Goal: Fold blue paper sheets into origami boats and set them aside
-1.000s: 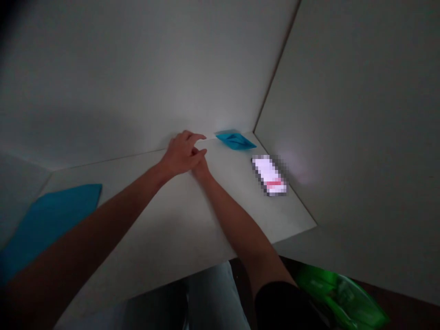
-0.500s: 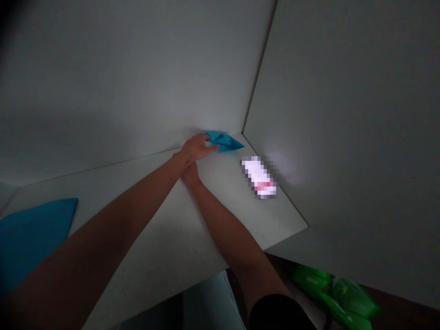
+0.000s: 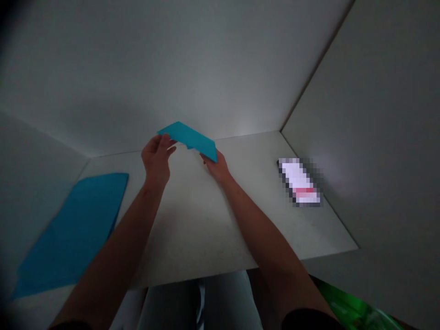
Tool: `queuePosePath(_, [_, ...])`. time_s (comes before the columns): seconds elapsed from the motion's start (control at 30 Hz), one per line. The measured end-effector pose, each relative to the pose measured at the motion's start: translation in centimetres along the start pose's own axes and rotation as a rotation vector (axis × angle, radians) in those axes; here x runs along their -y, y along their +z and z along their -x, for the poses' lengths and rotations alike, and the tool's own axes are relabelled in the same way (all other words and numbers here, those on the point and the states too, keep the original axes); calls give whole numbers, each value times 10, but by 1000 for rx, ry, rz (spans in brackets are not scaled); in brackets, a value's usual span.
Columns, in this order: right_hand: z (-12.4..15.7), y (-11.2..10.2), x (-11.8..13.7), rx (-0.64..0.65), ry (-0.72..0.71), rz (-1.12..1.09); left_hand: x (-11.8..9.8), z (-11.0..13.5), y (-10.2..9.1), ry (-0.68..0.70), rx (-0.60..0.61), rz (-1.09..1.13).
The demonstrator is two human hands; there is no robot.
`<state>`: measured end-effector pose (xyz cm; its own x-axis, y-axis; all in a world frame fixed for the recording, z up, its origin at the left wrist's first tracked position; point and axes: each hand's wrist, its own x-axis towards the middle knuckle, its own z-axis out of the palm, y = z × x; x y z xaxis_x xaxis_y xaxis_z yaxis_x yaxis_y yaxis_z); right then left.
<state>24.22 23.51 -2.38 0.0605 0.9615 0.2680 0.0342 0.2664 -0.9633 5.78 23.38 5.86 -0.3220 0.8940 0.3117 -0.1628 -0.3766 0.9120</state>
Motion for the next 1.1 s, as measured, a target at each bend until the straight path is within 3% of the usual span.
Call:
queuePosePath(0.13, [1, -5, 6, 33, -29, -8, 17, 5, -47, -139, -94, 106])
queuePosePath(0.23, [0, -6, 9, 23, -6, -4, 31, 12, -60, -208, -64, 48])
queuePosePath(0.43, [10, -5, 19, 140, -48, 73, 48, 25, -51, -218, 205, -57])
queuePosePath(0.63, [27, 5, 27, 327, -142, 261, 46, 29, -48, -59, 258, -173])
queuePosePath(0.83, [26, 5, 25, 320, -133, 220, 49, 31, -48, -100, 271, -220])
queuePosePath(0.97, [20, 1, 22, 241, -88, 137, 50, 29, -48, -117, 258, -243])
queuePosePath(1.1, [18, 0, 21, 155, -183, 152, 49, 28, -48, -96, 273, -264])
